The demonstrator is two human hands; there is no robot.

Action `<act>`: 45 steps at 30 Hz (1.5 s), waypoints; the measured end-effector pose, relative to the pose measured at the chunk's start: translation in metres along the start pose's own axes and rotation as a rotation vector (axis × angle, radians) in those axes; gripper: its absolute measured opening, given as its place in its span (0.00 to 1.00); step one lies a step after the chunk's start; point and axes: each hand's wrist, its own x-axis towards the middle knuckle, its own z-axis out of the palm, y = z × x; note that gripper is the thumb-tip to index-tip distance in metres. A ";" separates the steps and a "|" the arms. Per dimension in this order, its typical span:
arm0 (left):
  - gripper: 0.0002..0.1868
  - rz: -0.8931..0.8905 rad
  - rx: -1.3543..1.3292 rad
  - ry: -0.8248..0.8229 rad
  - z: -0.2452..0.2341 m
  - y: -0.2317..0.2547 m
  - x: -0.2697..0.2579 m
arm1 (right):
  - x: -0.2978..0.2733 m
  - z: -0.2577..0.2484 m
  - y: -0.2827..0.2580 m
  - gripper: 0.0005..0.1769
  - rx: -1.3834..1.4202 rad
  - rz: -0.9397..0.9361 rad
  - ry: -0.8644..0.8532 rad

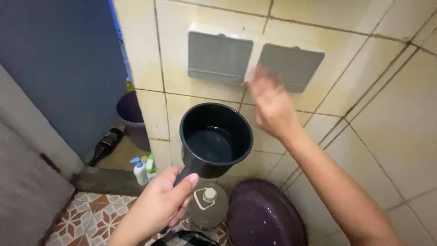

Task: The person scrubs wall mounts with a brush and water, attaches an organizer caddy to the wall, and places various bottles and toiletries into the caddy by hand.

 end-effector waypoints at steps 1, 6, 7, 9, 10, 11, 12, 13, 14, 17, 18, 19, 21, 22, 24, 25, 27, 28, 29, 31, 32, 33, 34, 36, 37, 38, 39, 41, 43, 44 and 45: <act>0.17 -0.002 0.018 0.001 -0.001 0.000 0.000 | 0.010 -0.002 0.001 0.45 0.004 -0.008 0.006; 0.20 0.077 0.036 -0.024 -0.005 -0.001 -0.005 | 0.032 0.002 -0.010 0.46 -0.782 -0.029 -0.264; 0.17 0.020 -0.001 0.017 -0.003 0.000 -0.006 | 0.030 -0.002 -0.016 0.44 -0.399 0.001 -0.159; 0.17 -0.020 -0.038 0.065 -0.006 0.000 -0.007 | 0.021 -0.009 -0.038 0.37 0.166 0.046 0.006; 0.18 -0.021 0.002 0.059 -0.009 -0.002 -0.007 | 0.019 -0.011 -0.049 0.33 0.348 0.069 0.063; 0.19 -0.033 0.043 0.053 -0.013 -0.007 -0.007 | 0.015 -0.011 -0.061 0.25 0.525 0.173 -0.008; 0.19 -0.028 0.042 0.060 -0.017 -0.013 -0.005 | 0.015 -0.008 -0.070 0.18 0.701 0.277 -0.082; 0.19 0.075 0.198 0.105 -0.020 -0.019 -0.002 | 0.019 -0.002 -0.077 0.16 0.768 0.241 -0.224; 0.20 0.177 0.353 0.152 -0.023 -0.026 0.002 | 0.023 0.007 -0.085 0.13 0.832 0.202 -0.366; 0.28 0.503 0.720 0.263 -0.030 -0.037 0.009 | 0.027 0.044 -0.110 0.11 0.840 0.040 -0.449; 0.28 0.503 0.719 0.264 -0.028 -0.039 0.009 | 0.028 0.061 -0.116 0.11 0.736 -0.011 -0.742; 0.28 0.429 0.723 0.275 -0.024 -0.039 0.007 | 0.027 0.078 -0.121 0.13 0.621 -0.060 -1.031; 0.28 0.354 0.729 0.285 -0.019 -0.034 0.002 | 0.028 0.108 -0.125 0.15 0.606 -0.019 -1.053; 0.26 0.245 0.654 0.270 -0.018 -0.030 0.000 | 0.027 0.118 -0.126 0.18 0.586 0.021 -1.073; 0.24 0.140 0.580 0.255 -0.015 -0.022 -0.002 | 0.029 0.115 -0.111 0.18 1.088 0.376 -1.165; 0.22 0.108 0.361 0.199 -0.014 -0.019 -0.002 | 0.035 0.105 -0.103 0.20 1.590 0.756 -1.192; 0.20 0.074 0.140 0.141 -0.013 -0.014 -0.003 | 0.061 0.071 -0.078 0.11 1.689 0.949 -0.998; 0.18 0.073 0.053 0.107 -0.015 -0.011 -0.004 | 0.075 0.049 -0.064 0.16 1.675 0.861 -0.823; 0.17 0.066 -0.035 0.071 -0.015 -0.008 -0.007 | 0.085 0.025 -0.051 0.18 1.718 0.784 -0.628; 0.17 0.083 -0.026 0.060 -0.015 -0.002 -0.010 | 0.115 -0.007 -0.026 0.17 1.496 0.615 -0.338; 0.17 0.109 -0.014 0.055 -0.015 0.001 -0.011 | 0.121 -0.018 -0.017 0.17 1.312 0.510 -0.213; 0.17 0.104 -0.019 0.055 -0.015 0.003 -0.013 | 0.122 -0.024 -0.013 0.17 1.314 0.513 -0.221; 0.17 0.107 -0.034 0.051 -0.016 0.005 -0.015 | 0.119 -0.028 -0.007 0.11 0.821 0.175 -0.057; 0.18 0.117 -0.055 0.055 -0.020 0.009 -0.020 | 0.110 -0.026 -0.003 0.09 0.320 -0.164 0.094; 0.17 0.113 -0.049 0.048 -0.022 0.010 -0.022 | 0.100 -0.021 -0.008 0.19 -0.012 -0.311 -0.018; 0.16 0.108 -0.044 0.041 -0.025 0.011 -0.023 | 0.091 -0.018 -0.011 0.32 -0.347 -0.452 -0.126; 0.16 0.111 -0.045 0.044 -0.027 0.011 -0.025 | 0.085 -0.019 -0.008 0.32 -0.347 -0.455 -0.123; 0.14 0.106 -0.040 0.058 -0.032 0.011 -0.026 | 0.079 -0.024 -0.006 0.33 -0.219 -0.366 -0.100; 0.15 0.103 -0.052 0.070 -0.035 0.009 -0.022 | 0.081 -0.017 -0.013 0.37 -0.283 -0.313 -0.130; 0.15 0.098 -0.061 0.079 -0.036 0.007 -0.020 | 0.079 -0.014 -0.016 0.42 -0.348 -0.257 -0.162; 0.15 0.094 -0.062 0.076 -0.037 0.005 -0.019 | 0.074 -0.013 -0.016 0.42 -0.348 -0.256 -0.166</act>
